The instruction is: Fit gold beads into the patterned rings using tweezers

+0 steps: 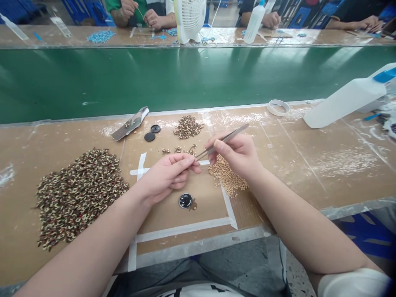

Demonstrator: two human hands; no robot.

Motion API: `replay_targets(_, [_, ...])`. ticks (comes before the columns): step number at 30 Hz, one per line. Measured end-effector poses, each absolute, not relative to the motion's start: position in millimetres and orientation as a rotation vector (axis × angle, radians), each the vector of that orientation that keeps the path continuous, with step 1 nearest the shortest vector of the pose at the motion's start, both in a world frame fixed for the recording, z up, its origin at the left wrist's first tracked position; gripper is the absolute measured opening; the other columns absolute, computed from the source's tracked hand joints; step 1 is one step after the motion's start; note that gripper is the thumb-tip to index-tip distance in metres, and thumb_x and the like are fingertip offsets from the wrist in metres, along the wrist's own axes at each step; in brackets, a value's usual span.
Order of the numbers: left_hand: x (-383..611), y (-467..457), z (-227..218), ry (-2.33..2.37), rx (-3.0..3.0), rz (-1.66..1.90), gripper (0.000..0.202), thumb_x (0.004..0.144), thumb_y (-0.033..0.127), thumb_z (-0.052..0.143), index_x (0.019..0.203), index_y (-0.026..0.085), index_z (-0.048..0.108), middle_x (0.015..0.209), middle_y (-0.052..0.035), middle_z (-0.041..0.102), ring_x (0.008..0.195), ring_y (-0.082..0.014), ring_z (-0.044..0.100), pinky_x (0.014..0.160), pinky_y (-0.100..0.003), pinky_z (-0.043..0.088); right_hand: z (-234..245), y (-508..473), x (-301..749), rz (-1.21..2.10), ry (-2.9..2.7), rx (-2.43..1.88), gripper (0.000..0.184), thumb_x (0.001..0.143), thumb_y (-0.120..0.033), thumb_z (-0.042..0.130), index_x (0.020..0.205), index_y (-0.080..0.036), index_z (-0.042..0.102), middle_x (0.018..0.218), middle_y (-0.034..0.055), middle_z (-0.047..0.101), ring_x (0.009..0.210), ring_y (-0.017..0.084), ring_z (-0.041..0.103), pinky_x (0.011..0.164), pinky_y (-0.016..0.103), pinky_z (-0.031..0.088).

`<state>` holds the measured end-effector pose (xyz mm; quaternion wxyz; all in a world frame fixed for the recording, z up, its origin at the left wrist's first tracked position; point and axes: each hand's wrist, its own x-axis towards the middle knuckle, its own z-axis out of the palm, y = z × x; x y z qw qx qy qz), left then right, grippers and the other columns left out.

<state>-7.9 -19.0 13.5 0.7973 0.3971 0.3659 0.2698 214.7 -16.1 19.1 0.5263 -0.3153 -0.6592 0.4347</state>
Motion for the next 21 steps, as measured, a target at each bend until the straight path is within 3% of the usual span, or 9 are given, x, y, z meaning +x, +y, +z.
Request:
replay_targets(9, [-10.2,-17.2,13.4,0.667,0.795,0.572,0.026,0.087,0.038,0.078,0.086,0.014,0.071,0.078,0.0004,0.061,0.044,0.0004,0.026,0.04,-0.015,0.014,14.8,-16.7,209.4,1.239,-1.37,-0.687,0.029,0.1,-0.044,0.064,0.092,-0.017,0.074,0.068,-0.0006,0.068,0.053,0.009,0.065,0.051,0.023,0.054])
replay_targets(21, [-12.1,-19.6,11.3,0.579,0.82,0.495,0.023,0.092,0.034,0.072,0.083,0.013,0.068,0.071,0.0001,0.061,0.045,-0.0003,0.028,0.041,-0.014,0.018,8.7,-11.3,208.0,1.536,-1.238,-0.676,0.036,0.095,-0.053,0.067,0.09,-0.018,0.07,0.065,-0.0007,0.068,0.053,0.01,0.065,0.05,0.022,0.053])
